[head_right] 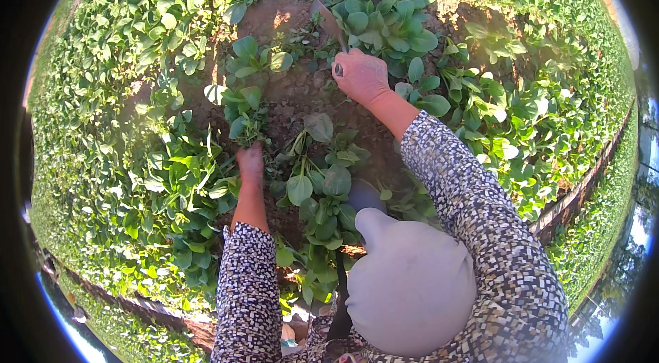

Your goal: The person pulls out weeds by hand and uses a trowel to loosen the soil around green leafy vegetables in an agricultural field, placing the removed plants into a bucket.

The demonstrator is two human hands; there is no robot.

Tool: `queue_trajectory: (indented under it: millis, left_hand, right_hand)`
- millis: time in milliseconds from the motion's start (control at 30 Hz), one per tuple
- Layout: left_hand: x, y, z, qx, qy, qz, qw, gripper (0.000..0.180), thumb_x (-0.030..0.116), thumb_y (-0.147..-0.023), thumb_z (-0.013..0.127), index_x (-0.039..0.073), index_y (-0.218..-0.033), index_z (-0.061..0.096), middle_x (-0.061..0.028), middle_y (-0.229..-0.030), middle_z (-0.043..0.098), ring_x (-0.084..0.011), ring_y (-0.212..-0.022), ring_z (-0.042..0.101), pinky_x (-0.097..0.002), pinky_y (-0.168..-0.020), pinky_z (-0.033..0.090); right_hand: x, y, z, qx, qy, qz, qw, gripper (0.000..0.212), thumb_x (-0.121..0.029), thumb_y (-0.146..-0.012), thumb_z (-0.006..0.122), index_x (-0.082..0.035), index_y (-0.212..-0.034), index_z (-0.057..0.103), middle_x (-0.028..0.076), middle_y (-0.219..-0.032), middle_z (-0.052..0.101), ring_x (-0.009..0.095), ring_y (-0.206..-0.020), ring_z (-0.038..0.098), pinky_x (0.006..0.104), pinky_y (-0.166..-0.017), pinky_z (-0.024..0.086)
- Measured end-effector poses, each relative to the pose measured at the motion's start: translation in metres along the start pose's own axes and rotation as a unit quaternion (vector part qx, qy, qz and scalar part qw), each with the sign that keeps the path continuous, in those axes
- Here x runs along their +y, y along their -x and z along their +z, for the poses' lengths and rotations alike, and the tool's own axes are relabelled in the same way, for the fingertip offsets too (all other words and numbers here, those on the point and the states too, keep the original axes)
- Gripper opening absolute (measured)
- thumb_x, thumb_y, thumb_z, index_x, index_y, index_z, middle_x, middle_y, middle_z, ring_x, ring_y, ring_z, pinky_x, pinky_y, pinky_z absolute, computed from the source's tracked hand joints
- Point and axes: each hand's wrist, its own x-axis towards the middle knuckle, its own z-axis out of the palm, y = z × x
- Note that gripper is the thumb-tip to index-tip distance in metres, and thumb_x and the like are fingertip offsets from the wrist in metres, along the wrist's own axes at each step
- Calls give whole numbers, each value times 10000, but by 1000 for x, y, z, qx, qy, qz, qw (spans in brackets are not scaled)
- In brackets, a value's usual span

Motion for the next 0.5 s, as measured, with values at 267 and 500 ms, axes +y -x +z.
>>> queue_trajectory:
  millis: [267,500]
  left_hand:
    - [6,9,-2,16,47,-1,999,373,54,-790,633,-31,-1150,587,-89,-1096,649,-182,-948,582,-313,-879,440]
    - [25,7,32,-93,202,90,971,303,-87,-824,577,-19,-1119,573,-56,-1037,639,-139,-883,597,-292,-775,490]
  right_hand:
    - [-29,79,-8,-119,-79,-132,981,126,-210,-740,658,-142,-658,591,57,-666,524,273,-591,582,390,-562,476]
    - [-7,75,-49,-73,-85,-157,981,216,-203,-739,692,-119,-611,540,49,-615,472,250,-541,529,370,-511,424]
